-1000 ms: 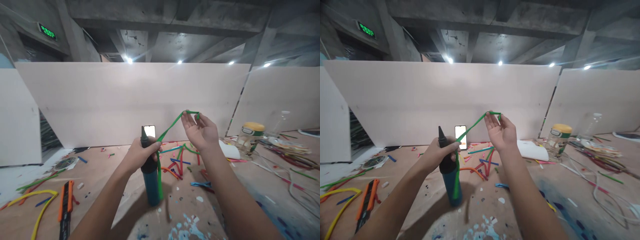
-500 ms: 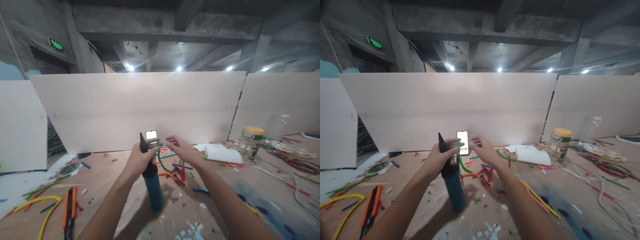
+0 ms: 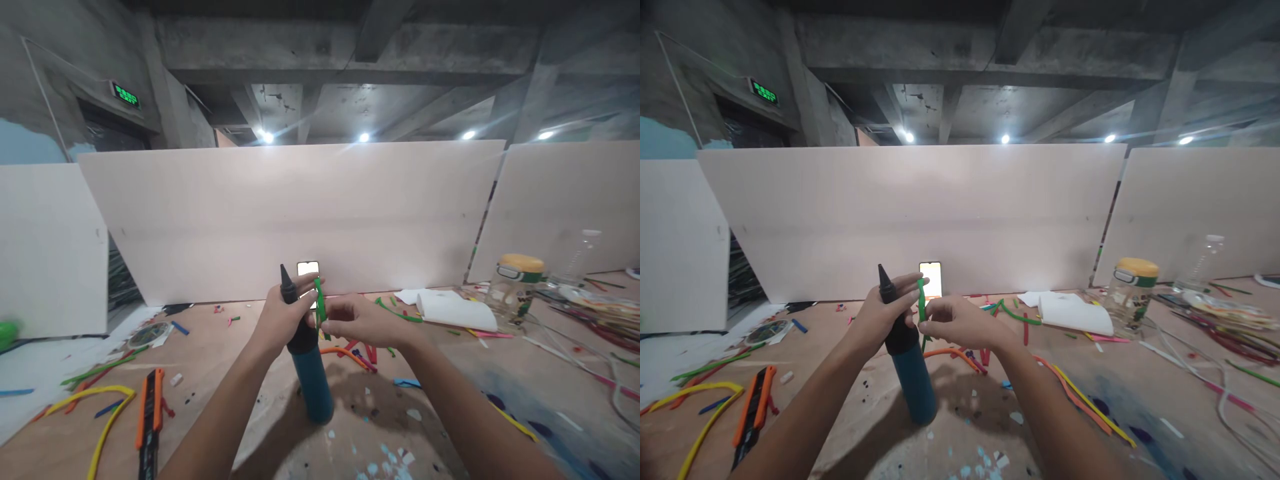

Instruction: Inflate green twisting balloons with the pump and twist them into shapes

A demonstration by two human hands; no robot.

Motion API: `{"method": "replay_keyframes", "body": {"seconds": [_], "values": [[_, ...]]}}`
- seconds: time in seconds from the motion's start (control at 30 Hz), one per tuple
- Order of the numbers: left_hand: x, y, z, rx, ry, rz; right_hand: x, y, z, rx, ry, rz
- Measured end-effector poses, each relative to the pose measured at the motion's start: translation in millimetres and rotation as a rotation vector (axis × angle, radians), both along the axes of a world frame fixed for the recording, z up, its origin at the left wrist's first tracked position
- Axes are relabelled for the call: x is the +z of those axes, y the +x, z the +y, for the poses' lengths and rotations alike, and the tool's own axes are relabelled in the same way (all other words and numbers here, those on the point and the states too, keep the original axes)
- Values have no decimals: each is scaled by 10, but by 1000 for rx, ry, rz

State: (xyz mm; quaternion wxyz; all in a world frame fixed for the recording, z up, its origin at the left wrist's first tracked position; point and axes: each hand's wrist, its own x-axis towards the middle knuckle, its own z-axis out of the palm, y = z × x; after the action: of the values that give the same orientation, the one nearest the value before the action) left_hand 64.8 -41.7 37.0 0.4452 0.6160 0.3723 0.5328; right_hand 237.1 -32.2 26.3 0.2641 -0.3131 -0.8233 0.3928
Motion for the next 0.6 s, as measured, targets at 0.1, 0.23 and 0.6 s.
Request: {"method": "replay_keyframes", "body": {"seconds": [0.1, 0.23, 0.6], "values": [[-4, -9, 11, -2, -2, 2, 18, 19, -12, 9, -29, 1], [-9, -12, 14, -11, 12, 9, 26, 53, -5, 31, -108, 54], [10, 62, -155, -108, 46, 152, 58, -45, -31, -133, -265, 800]]}}
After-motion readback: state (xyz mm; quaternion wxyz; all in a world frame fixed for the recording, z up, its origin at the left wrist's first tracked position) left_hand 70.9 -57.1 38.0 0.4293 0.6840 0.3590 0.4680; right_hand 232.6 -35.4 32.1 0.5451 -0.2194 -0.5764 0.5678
